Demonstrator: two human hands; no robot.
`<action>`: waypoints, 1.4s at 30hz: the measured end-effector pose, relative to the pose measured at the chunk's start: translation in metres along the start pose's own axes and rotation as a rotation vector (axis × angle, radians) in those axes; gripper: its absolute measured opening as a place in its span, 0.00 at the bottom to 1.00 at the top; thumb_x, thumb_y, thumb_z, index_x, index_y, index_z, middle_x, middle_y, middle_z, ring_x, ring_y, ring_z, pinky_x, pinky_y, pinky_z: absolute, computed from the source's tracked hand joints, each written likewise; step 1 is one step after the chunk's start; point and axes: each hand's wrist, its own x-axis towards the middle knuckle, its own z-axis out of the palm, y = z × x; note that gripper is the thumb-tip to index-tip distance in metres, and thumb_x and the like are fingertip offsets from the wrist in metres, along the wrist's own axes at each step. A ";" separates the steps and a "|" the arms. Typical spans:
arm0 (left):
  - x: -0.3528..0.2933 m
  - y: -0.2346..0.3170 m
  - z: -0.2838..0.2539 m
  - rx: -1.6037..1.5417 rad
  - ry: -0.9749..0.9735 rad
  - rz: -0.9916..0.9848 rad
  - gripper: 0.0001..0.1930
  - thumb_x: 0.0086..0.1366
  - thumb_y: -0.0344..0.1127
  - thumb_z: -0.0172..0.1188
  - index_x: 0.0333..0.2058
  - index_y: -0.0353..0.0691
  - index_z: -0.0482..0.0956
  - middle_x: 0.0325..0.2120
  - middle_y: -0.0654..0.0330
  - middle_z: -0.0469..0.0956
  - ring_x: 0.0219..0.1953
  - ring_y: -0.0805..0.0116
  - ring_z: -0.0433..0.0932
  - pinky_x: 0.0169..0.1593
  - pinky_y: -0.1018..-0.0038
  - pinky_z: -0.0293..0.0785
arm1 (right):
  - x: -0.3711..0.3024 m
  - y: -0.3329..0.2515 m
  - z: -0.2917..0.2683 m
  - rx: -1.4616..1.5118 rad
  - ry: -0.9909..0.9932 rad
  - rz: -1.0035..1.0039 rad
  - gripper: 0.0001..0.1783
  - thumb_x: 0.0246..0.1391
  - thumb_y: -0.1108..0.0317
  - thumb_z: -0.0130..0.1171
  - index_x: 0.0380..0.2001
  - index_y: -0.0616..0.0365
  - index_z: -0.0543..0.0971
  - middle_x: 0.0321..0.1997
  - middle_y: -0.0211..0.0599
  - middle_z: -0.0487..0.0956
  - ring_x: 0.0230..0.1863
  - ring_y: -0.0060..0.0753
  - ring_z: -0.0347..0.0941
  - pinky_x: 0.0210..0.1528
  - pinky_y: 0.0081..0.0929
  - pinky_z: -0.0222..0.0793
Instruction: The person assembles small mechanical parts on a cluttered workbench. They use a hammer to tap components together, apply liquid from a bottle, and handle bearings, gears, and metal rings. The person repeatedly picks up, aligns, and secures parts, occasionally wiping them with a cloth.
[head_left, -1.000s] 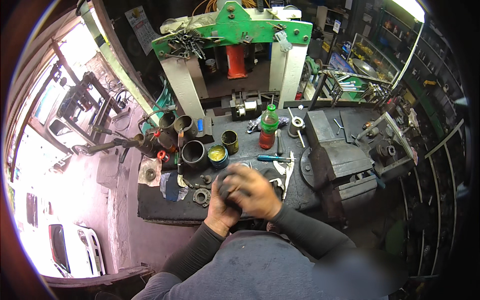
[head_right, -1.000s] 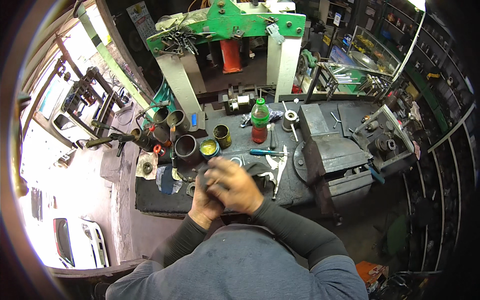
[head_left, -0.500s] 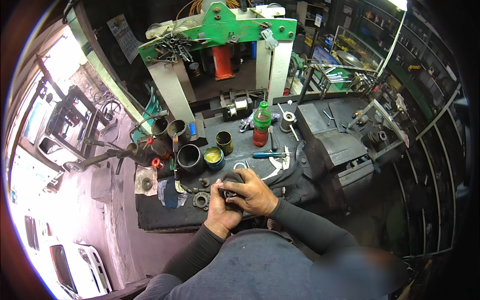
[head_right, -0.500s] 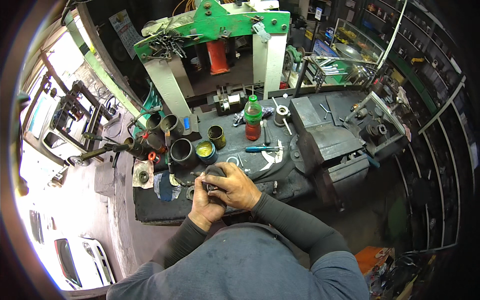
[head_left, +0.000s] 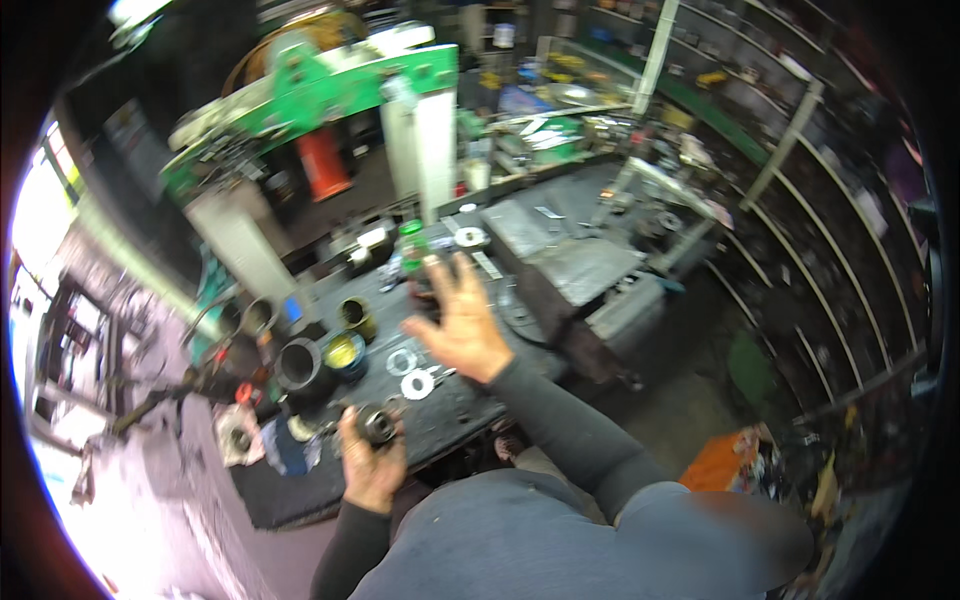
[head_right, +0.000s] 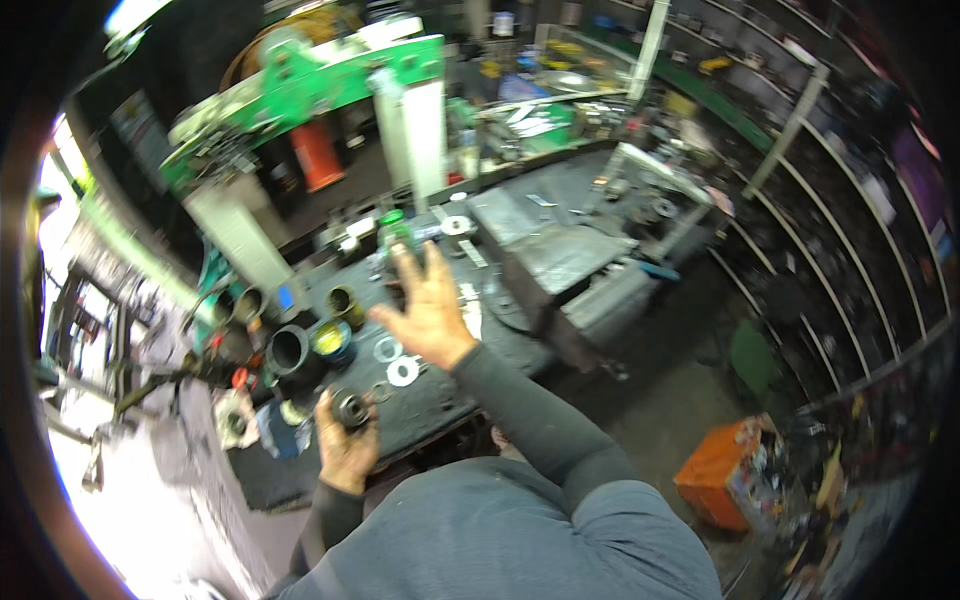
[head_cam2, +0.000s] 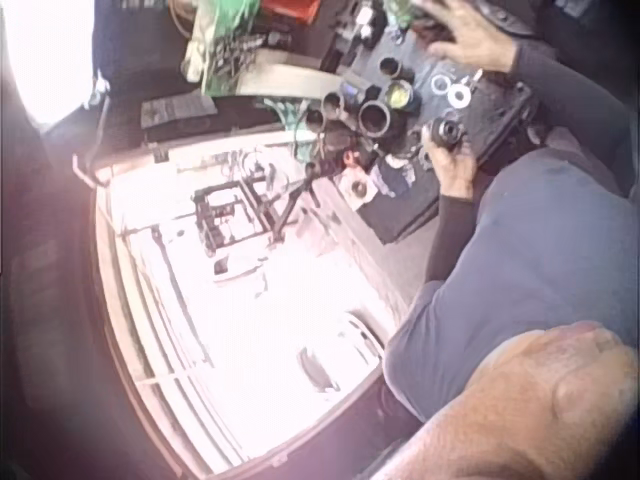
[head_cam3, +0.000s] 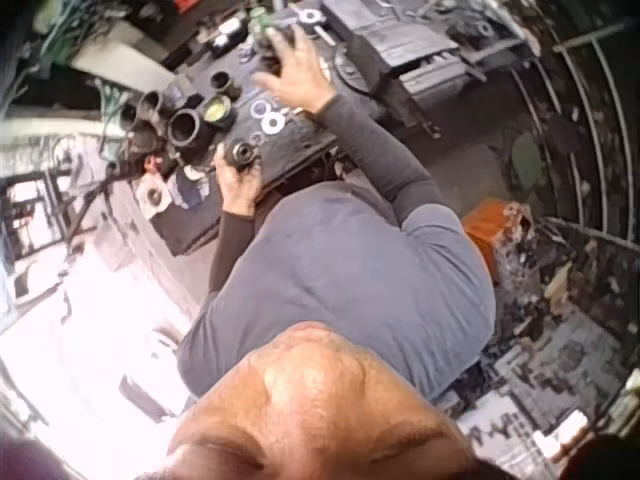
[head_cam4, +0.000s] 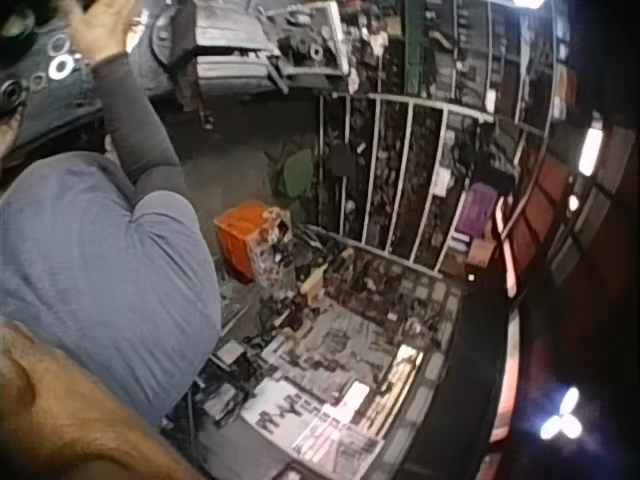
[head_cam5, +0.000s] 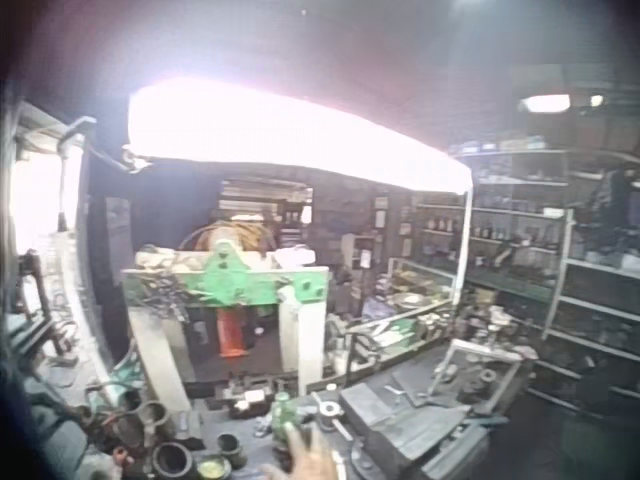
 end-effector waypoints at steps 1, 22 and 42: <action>0.001 -0.001 -0.010 0.032 -0.001 0.030 0.20 0.75 0.55 0.66 0.48 0.44 0.80 0.38 0.56 0.86 0.41 0.58 0.86 0.45 0.64 0.82 | 0.003 0.001 -0.008 -0.026 -0.109 0.046 0.48 0.59 0.57 0.78 0.77 0.58 0.66 0.82 0.75 0.54 0.79 0.74 0.60 0.80 0.55 0.62; -0.057 -0.104 -0.077 -0.017 0.690 0.433 0.17 0.73 0.49 0.72 0.47 0.44 0.80 0.38 0.60 0.82 0.39 0.61 0.85 0.46 0.60 0.85 | -0.041 0.122 -0.150 0.993 -0.810 -0.153 0.25 0.59 0.73 0.73 0.60 0.65 0.83 0.40 0.43 0.88 0.35 0.27 0.84 0.38 0.25 0.79; -0.122 0.007 -0.229 -0.006 0.576 0.463 0.12 0.77 0.44 0.67 0.47 0.43 0.82 0.40 0.57 0.86 0.40 0.63 0.87 0.45 0.62 0.87 | -0.090 0.010 0.314 0.230 -0.685 -0.322 0.22 0.61 0.69 0.69 0.58 0.60 0.83 0.56 0.54 0.84 0.56 0.62 0.81 0.63 0.48 0.76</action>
